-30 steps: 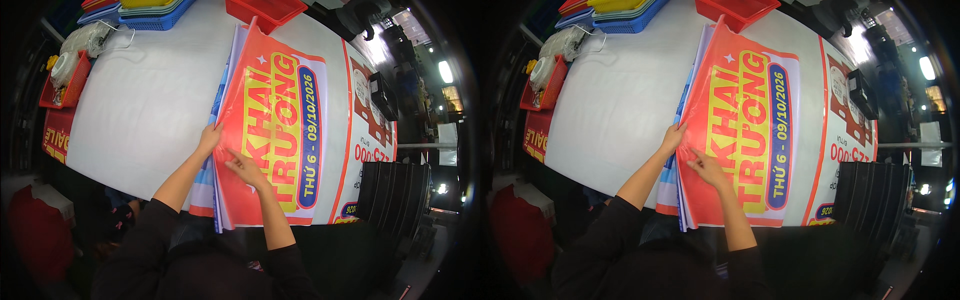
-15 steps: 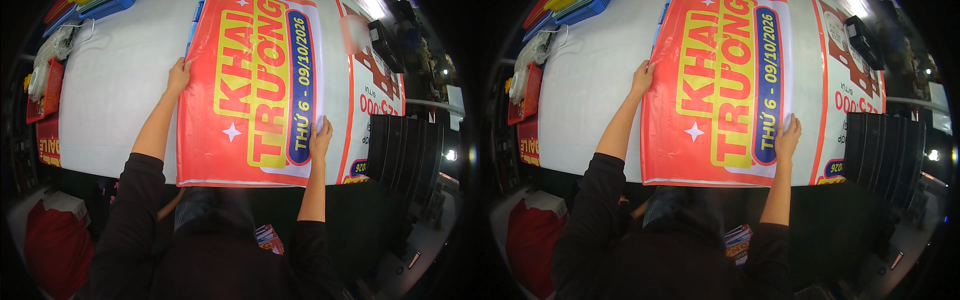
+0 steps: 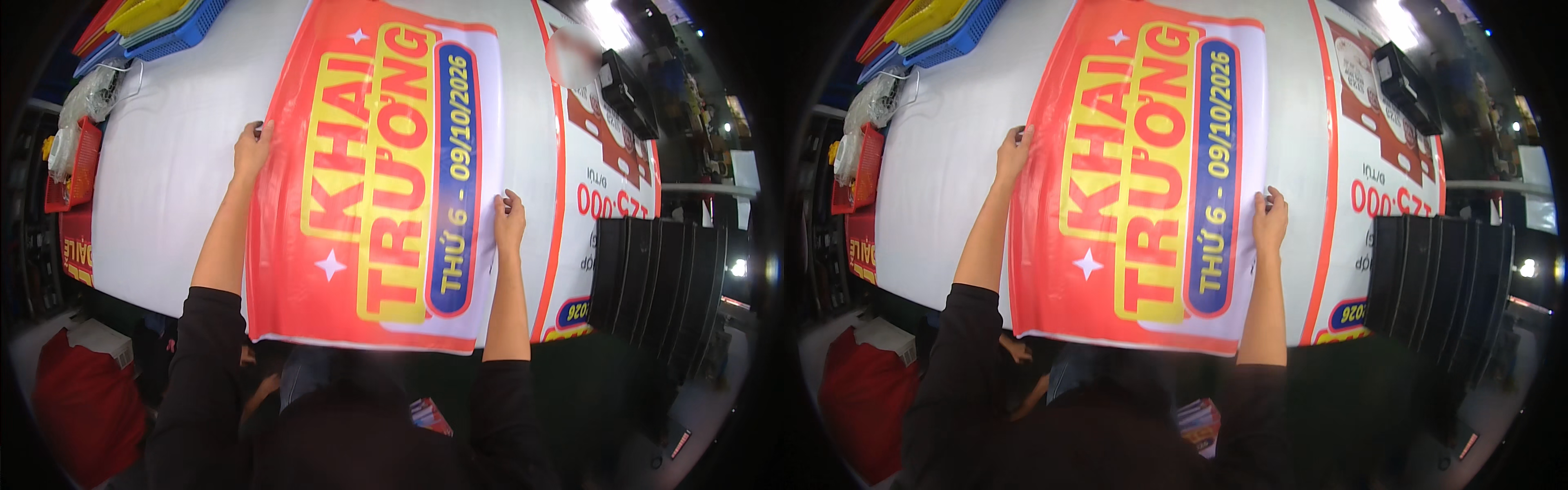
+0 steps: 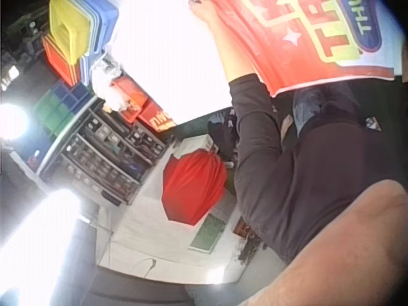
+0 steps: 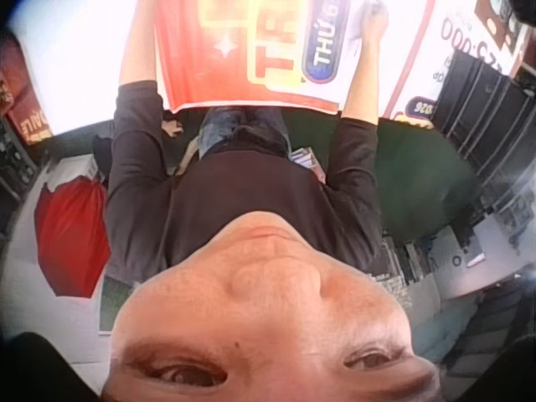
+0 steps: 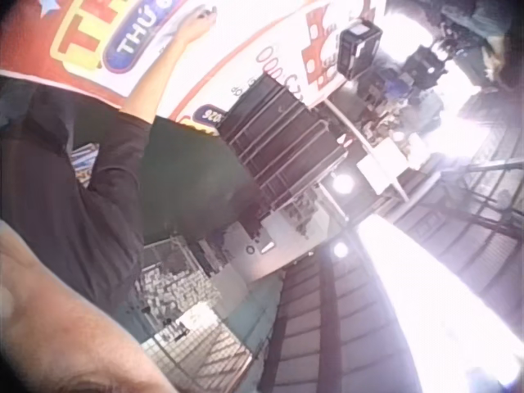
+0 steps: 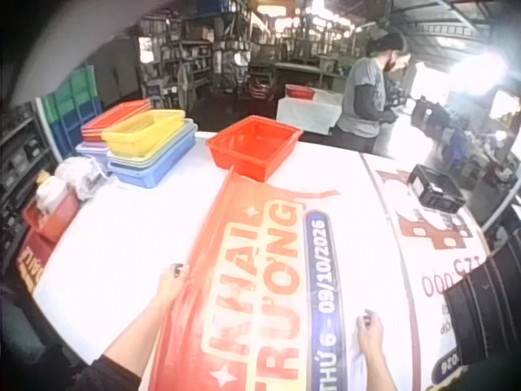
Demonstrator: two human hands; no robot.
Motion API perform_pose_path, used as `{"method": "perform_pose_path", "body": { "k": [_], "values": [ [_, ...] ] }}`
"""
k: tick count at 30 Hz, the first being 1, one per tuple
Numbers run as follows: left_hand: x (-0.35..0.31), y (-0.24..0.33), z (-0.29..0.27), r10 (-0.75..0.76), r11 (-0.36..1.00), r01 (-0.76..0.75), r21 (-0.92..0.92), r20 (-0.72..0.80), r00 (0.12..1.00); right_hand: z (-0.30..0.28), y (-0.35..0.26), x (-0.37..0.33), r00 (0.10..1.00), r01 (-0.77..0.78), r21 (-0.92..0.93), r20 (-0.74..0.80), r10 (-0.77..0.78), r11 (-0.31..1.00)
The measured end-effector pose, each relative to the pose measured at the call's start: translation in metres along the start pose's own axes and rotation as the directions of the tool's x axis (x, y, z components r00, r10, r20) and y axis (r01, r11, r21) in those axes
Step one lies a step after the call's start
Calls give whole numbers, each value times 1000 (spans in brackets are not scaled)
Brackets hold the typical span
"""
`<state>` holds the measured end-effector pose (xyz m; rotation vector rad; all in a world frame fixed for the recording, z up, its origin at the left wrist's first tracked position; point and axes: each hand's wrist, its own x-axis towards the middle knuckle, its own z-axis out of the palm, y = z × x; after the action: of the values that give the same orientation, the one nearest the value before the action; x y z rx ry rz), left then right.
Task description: The person folds large printed promotional sheets on a table, aligns edges, and stacks them. They then sit on the floor to continue folding and stacking the sheets into a neat pile before carrying the stack away.
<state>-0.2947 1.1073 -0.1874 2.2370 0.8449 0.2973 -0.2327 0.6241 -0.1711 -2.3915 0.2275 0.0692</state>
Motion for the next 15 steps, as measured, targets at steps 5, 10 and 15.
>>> {"method": "perform_pose_path", "body": {
  "k": [5,10,15],
  "values": [
    [9,31,19,19,985,-8,171,-64,998,16,-21,98,986,95,-146,147,-73,985],
    [13,28,13,-111,994,111,19,-26,993,14,-19,101,930,-204,350,361,69,914],
    [15,27,-45,-214,635,486,-600,468,857,-43,-25,66,864,-428,650,498,74,628]
  ]
}}
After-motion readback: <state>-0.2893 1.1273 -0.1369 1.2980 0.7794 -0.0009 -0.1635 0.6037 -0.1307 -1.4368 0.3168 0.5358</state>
